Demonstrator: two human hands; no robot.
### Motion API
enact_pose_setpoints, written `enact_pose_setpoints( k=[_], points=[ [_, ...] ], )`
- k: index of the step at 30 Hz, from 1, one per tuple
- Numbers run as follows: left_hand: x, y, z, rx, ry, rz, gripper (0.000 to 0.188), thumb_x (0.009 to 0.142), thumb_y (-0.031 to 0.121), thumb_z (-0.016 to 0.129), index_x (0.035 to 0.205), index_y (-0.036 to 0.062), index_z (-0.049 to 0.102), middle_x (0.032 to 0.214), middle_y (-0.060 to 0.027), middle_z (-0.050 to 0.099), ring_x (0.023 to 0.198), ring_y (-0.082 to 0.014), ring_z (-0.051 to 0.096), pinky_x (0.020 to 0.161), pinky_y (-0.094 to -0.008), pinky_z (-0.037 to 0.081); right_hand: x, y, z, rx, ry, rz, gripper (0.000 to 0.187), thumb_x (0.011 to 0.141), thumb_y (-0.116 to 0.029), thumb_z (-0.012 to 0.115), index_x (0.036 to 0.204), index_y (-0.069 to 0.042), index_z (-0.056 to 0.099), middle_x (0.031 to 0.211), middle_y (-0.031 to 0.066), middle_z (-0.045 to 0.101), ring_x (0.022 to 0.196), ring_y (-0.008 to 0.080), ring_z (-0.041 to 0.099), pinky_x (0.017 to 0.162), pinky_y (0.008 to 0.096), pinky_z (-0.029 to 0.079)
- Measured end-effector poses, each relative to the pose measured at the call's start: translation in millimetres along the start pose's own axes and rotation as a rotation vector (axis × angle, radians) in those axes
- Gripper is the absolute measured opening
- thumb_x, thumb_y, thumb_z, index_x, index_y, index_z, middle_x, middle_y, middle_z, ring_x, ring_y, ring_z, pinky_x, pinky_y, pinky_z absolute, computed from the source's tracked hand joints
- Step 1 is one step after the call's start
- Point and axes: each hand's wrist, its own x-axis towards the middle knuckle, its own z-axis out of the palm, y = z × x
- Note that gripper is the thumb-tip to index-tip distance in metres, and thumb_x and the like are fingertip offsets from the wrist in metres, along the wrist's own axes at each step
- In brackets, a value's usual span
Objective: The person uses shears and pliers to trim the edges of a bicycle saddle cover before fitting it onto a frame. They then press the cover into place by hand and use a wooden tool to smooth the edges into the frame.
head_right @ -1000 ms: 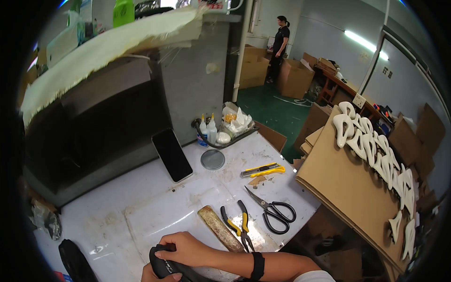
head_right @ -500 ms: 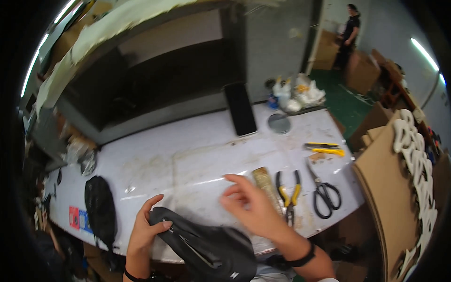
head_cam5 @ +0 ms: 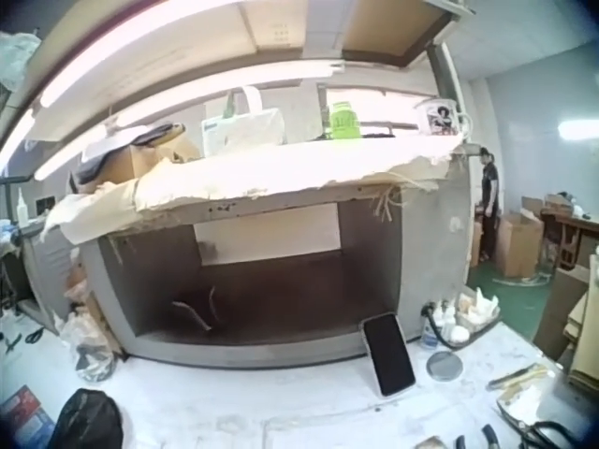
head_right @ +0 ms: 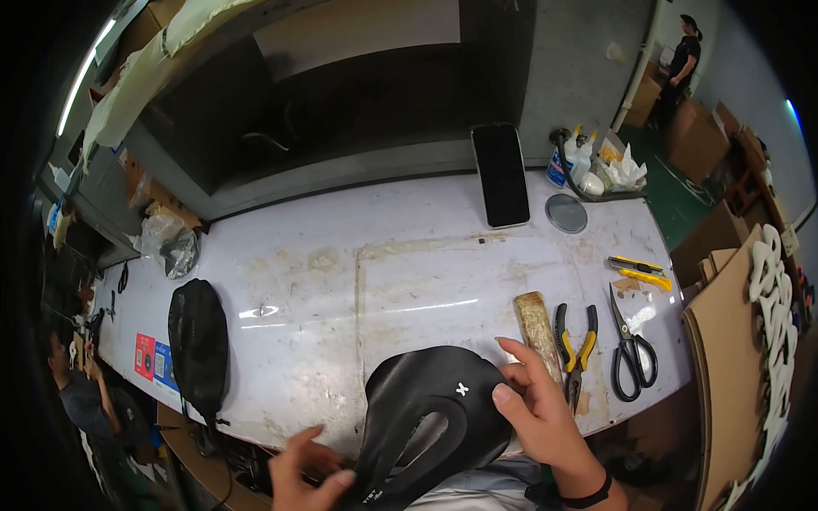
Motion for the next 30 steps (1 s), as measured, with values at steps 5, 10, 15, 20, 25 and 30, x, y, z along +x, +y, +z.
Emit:
enact_pose_setpoints(
  k=[5,10,15,20,25,30],
  points=[
    [47.8,40.3,25.9,0.082,-0.150,0.856,0.043,0.084,0.009,0.084,0.122,-0.0056,0.070,0.110,-0.0208,0.073,0.102,-0.0418,0.074,0.085,-0.0440,0.062,2.7,-3.4,8.6,-0.022,0.035,0.013,0.056,0.108,-0.014,0.060,0.158,-0.001,0.040,0.115,0.0046,0.064,0.103,0.0091,0.058,0.093,0.0255,0.046],
    [61.1,37.3,48.0,0.518,-0.469,0.894,0.079,0.093,0.041,0.072,0.153,-0.0045,0.048,0.162,-0.0206,0.045,0.152,-0.0348,0.041,0.124,-0.0496,0.030,-2.4,-1.2,8.0,-0.086,0.087,-0.039,0.056,0.108,-0.016,0.062,0.157,-0.002,0.041,0.119,0.0068,0.064,0.107,0.0112,0.060,0.095,0.0274,0.048],
    [63.3,35.0,56.1,0.614,-0.530,0.829,0.090,0.091,0.052,0.068,0.158,-0.0032,0.043,0.167,-0.0200,0.039,0.156,-0.0335,0.035,0.125,-0.0512,0.026,-5.6,0.8,-2.0,-0.140,0.134,-0.051,0.055,0.108,-0.017,0.062,0.157,-0.002,0.042,0.124,0.0117,0.067,0.112,0.0158,0.063,0.101,0.0319,0.049],
    [64.1,37.6,56.2,0.637,-0.557,0.818,0.091,0.091,0.052,0.067,0.158,-0.0035,0.042,0.167,-0.0211,0.038,0.157,-0.0347,0.035,0.122,-0.0562,0.027,0.0,-0.9,-0.2,-0.112,0.136,-0.030,0.053,0.108,-0.014,0.061,0.156,-0.001,0.042,0.124,0.0128,0.067,0.113,0.0163,0.063,0.102,0.0331,0.049],
    [65.5,39.5,54.0,0.665,-0.595,0.824,0.092,0.091,0.054,0.064,0.159,-0.0040,0.041,0.167,-0.0221,0.037,0.157,-0.0353,0.034,0.120,-0.0572,0.028,13.9,-7.9,1.2,-0.082,0.033,0.032,0.050,0.109,-0.012,0.059,0.155,-0.001,0.043,0.115,0.0097,0.068,0.107,0.0106,0.061,0.095,0.0268,0.049],
    [65.1,39.4,53.5,0.710,-0.589,0.826,0.095,0.091,0.057,0.063,0.159,-0.0059,0.040,0.168,-0.0222,0.036,0.157,-0.0355,0.033,0.119,-0.0578,0.029,27.7,-14.9,3.6,0.023,-0.093,0.192,0.049,0.108,-0.012,0.059,0.154,-0.002,0.045,0.108,0.0062,0.071,0.104,0.0083,0.063,0.090,0.0235,0.050]
  ],
)
